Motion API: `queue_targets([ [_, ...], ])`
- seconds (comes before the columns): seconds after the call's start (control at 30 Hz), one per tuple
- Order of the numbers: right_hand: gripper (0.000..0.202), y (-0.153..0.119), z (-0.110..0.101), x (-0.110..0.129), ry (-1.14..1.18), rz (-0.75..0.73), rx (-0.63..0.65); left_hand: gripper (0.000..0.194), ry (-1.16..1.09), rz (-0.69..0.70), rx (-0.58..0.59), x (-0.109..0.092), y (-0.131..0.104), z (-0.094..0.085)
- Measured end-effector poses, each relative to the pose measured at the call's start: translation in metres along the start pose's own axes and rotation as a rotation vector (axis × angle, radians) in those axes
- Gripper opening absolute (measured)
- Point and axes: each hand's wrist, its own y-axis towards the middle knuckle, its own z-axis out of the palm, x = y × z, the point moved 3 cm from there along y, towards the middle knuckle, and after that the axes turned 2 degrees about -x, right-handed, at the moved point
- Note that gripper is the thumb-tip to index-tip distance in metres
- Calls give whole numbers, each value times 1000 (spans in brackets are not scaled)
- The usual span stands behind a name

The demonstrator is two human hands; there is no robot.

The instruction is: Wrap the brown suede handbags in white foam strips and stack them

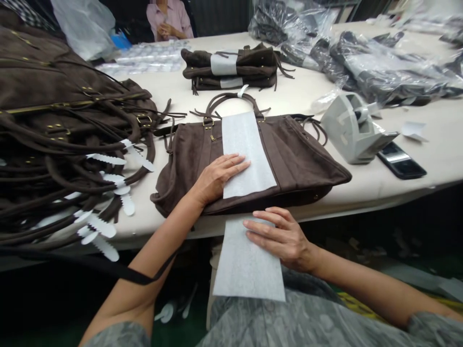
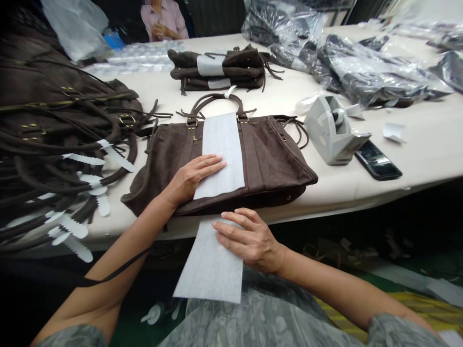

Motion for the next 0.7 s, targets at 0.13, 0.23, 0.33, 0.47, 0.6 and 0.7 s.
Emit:
queue_targets([
  [0.13,24,4,9,9,213,-36,9,43,6,-1,-17,-2,0,-2],
  [0.23,25,-8,13,14,301,40,-23,43,-1,-8,-14,-1,0,-1],
  [0.33,23,-19,14,22,364,114,-48,44,-9,-7,-8,-1,1,-1],
  [0.47,23,-28,16,33,490,138,-19,51,-4,10,-2,-1,0,1],
  [0.6,24,-24,7,39,635,156,94,61,-13,23,23,-2,-2,2],
  [0.7,30,0,-17,37,664,169,120,61,-2,54,42,-6,-3,2],
])
